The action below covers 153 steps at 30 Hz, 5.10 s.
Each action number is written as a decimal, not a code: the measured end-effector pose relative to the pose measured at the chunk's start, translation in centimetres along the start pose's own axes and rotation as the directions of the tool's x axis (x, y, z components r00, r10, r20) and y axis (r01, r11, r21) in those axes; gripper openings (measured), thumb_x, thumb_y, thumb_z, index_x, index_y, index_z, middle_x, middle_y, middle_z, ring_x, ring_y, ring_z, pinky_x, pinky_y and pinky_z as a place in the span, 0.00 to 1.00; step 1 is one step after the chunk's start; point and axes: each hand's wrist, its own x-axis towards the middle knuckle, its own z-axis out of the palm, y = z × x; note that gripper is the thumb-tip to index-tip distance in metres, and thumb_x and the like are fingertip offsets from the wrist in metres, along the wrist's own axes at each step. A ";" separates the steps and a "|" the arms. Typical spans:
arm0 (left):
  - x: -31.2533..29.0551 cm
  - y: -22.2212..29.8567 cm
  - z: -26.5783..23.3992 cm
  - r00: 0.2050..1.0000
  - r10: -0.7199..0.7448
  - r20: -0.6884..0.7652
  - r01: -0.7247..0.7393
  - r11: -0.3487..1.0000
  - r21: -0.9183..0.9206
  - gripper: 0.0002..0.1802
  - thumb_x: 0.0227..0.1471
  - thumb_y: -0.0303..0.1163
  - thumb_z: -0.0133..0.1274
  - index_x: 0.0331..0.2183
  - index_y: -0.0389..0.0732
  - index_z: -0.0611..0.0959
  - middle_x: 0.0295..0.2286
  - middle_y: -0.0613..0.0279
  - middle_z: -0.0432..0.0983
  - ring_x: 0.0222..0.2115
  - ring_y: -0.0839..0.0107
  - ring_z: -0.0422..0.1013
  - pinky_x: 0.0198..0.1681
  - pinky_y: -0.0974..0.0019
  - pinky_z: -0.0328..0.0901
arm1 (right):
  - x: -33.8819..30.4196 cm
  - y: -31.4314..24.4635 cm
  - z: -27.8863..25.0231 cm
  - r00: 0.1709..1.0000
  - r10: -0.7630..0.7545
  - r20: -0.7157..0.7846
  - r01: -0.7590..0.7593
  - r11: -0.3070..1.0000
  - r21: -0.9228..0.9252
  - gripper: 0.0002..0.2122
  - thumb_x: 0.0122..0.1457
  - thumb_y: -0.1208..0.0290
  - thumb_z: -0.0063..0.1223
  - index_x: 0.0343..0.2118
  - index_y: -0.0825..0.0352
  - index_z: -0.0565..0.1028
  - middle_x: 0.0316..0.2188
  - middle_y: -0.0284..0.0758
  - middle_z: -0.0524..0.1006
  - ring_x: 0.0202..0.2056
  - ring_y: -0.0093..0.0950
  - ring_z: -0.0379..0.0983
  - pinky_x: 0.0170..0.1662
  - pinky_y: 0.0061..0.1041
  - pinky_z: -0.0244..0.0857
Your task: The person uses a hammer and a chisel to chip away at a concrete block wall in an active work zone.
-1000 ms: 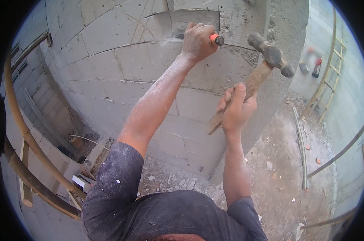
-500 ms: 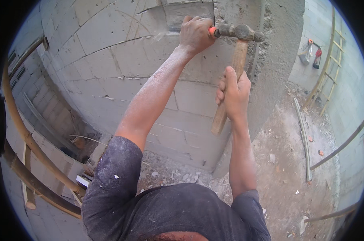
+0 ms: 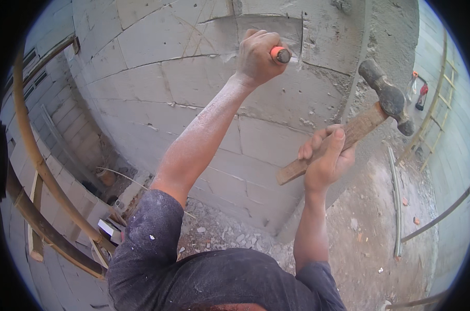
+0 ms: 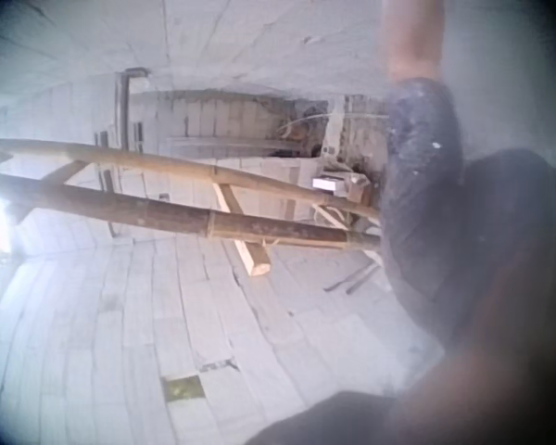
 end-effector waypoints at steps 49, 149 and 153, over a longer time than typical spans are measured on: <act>-1.9 -1.9 1.3 0.967 -0.089 0.239 0.033 0.972 0.231 0.08 0.43 0.38 0.60 0.20 0.47 0.80 0.21 0.63 0.79 0.29 0.61 0.77 0.39 0.55 0.66 | 2.0 3.7 2.1 0.945 0.298 0.138 -0.282 0.951 -0.126 0.12 0.72 0.63 0.42 0.33 0.67 0.64 0.18 0.30 0.65 0.13 0.20 0.62 0.15 0.23 0.59; 4.6 -3.3 3.3 0.966 0.225 0.126 -0.243 0.957 0.156 0.11 0.43 0.36 0.59 0.19 0.47 0.74 0.18 0.65 0.74 0.26 0.63 0.74 0.39 0.59 0.64 | 4.0 4.3 3.0 0.994 -0.108 -0.006 0.108 0.993 -0.042 0.10 0.71 0.66 0.44 0.36 0.67 0.64 0.17 0.27 0.64 0.13 0.16 0.60 0.15 0.19 0.58; 3.4 -3.8 2.0 0.955 0.238 0.176 -0.267 0.950 0.162 0.10 0.43 0.36 0.59 0.19 0.47 0.74 0.19 0.65 0.74 0.27 0.63 0.74 0.40 0.60 0.64 | 4.8 0.7 1.0 0.926 0.334 0.173 -0.289 0.927 -0.240 0.10 0.71 0.65 0.44 0.37 0.67 0.64 0.17 0.27 0.65 0.13 0.17 0.61 0.15 0.20 0.58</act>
